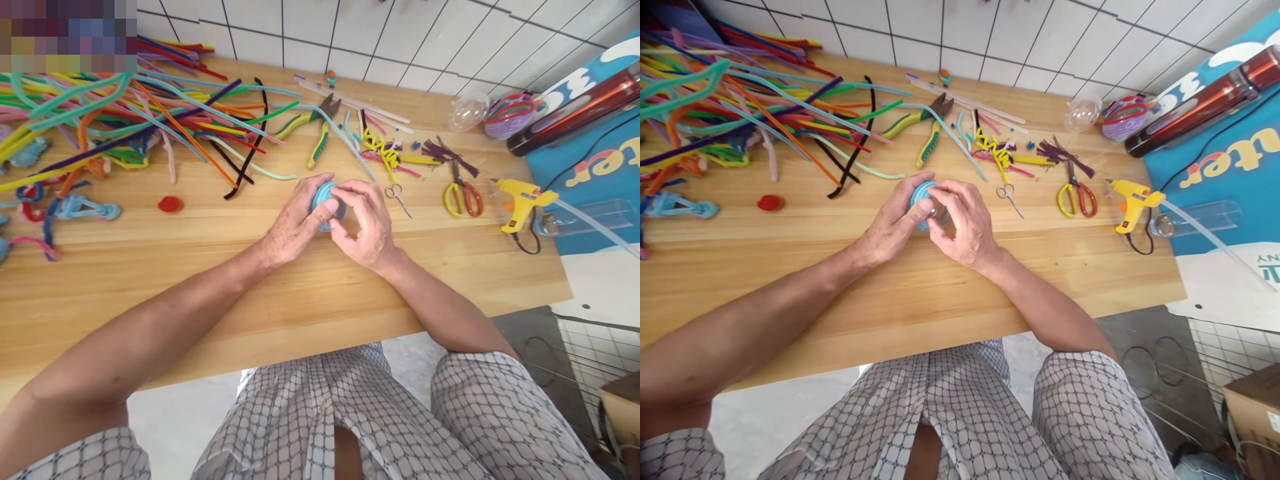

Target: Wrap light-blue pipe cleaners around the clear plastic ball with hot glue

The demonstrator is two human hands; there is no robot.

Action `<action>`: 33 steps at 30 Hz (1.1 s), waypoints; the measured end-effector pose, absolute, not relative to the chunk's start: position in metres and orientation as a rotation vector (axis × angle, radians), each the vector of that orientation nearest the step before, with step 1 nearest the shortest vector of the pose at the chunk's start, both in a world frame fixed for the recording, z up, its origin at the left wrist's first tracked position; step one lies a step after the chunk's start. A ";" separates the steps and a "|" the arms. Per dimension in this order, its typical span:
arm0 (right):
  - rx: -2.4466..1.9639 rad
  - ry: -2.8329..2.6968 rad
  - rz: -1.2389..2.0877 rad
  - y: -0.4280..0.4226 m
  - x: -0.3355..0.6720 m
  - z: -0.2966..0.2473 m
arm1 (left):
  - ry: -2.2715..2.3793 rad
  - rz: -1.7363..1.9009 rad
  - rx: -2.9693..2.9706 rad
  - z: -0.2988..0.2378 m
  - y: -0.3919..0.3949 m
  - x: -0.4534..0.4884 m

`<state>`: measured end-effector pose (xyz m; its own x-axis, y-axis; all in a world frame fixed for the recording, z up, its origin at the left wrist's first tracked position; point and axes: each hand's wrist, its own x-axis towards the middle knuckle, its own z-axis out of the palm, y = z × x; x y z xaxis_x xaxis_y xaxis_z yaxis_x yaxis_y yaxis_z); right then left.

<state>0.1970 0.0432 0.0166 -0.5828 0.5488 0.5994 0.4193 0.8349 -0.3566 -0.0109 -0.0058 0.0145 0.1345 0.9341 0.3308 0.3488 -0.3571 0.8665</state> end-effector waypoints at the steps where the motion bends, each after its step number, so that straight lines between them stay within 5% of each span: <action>1: -0.705 -2.284 0.237 0.044 0.198 0.017 | 1.240 1.207 1.802 0.014 -0.006 -0.011; 33: -0.624 -2.347 0.302 0.059 0.208 0.023 | 1.201 1.244 1.720 0.011 -0.004 -0.012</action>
<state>0.2079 0.0592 0.0227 -0.6535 0.5114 0.5580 0.3535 0.8581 -0.3725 -0.0125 -0.0039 0.0106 0.1135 0.9419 0.3161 0.2823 -0.3356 0.8987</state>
